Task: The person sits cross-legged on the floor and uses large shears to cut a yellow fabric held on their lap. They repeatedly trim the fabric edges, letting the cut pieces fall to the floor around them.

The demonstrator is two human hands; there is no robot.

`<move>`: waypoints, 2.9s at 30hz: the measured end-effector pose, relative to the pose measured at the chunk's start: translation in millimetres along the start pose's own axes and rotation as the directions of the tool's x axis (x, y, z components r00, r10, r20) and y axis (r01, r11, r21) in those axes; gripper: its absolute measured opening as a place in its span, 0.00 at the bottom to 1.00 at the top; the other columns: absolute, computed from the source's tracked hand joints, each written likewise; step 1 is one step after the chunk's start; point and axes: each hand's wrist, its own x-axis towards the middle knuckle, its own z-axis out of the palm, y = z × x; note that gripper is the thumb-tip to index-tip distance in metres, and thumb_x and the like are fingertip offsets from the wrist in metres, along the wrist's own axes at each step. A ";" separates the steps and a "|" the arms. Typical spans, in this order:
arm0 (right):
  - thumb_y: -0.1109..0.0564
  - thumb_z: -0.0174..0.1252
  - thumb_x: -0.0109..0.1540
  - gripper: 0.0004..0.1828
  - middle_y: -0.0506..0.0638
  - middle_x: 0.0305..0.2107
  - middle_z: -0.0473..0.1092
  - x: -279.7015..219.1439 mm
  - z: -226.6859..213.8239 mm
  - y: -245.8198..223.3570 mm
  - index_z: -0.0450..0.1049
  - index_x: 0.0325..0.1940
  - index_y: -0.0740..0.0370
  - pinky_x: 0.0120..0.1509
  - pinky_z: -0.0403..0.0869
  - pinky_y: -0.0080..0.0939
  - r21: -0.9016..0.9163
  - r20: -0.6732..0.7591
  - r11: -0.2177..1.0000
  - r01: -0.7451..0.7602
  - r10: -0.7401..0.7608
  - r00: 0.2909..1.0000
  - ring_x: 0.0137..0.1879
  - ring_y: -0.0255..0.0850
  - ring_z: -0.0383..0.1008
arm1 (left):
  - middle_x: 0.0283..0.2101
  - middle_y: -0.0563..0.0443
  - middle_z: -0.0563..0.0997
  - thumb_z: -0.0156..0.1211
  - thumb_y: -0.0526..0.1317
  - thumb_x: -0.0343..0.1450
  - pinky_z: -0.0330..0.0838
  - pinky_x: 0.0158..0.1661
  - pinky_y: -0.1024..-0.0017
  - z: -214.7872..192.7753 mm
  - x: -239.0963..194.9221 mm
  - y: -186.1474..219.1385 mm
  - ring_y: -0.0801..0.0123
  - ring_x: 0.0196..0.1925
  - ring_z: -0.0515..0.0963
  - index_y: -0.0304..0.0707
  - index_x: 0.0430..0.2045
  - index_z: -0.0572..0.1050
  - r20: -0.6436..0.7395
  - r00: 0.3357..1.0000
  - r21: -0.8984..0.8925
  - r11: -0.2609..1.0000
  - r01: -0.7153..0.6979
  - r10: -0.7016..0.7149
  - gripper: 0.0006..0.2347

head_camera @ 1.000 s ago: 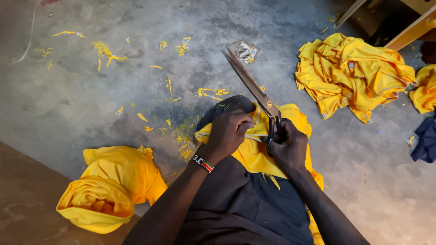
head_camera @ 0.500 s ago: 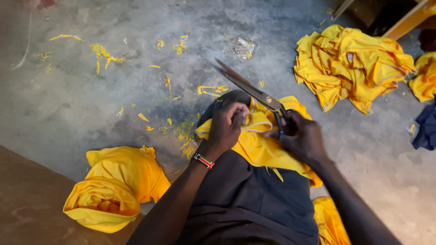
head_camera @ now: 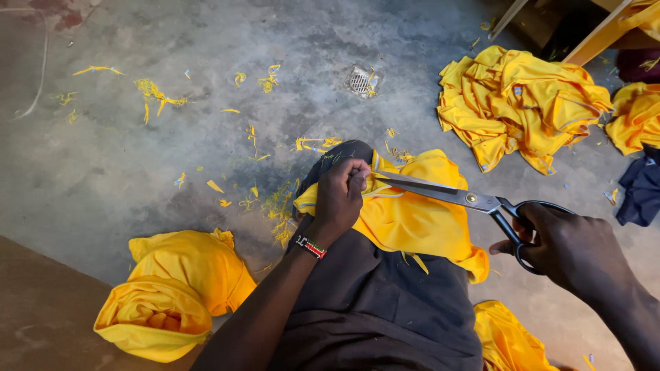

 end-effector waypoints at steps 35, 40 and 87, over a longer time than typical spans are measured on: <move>0.50 0.77 0.50 0.18 0.48 0.12 0.65 68.0 23.5 -127.8 0.75 0.30 0.60 0.27 0.62 0.35 0.736 0.003 0.673 -0.075 0.108 0.994 0.20 0.38 0.63 | 0.33 0.51 0.79 0.64 0.37 0.62 0.67 0.44 0.62 -31.8 -42.0 48.0 0.56 0.45 0.76 0.40 0.28 0.78 0.145 0.940 0.481 0.808 -0.340 0.309 0.05; 0.48 0.80 0.48 0.19 0.52 0.12 0.68 102.8 71.5 -167.9 0.76 0.28 0.55 0.25 0.65 0.37 0.815 0.026 0.568 -0.113 0.159 0.987 0.20 0.42 0.70 | 0.26 0.54 0.80 0.63 0.40 0.68 0.72 0.40 0.66 -24.0 -40.5 32.5 0.58 0.39 0.80 0.43 0.22 0.78 0.116 0.946 0.446 0.835 -0.323 0.304 0.05; 0.54 0.81 0.48 0.21 0.51 0.11 0.65 111.6 116.3 -173.3 0.72 0.24 0.65 0.23 0.63 0.28 0.961 0.130 0.222 -0.164 0.160 0.978 0.17 0.36 0.68 | 0.33 0.46 0.85 0.62 0.38 0.68 0.79 0.47 0.54 -19.5 41.1 -49.7 0.44 0.46 0.84 0.46 0.32 0.84 0.196 0.909 0.452 0.857 0.248 -0.367 0.05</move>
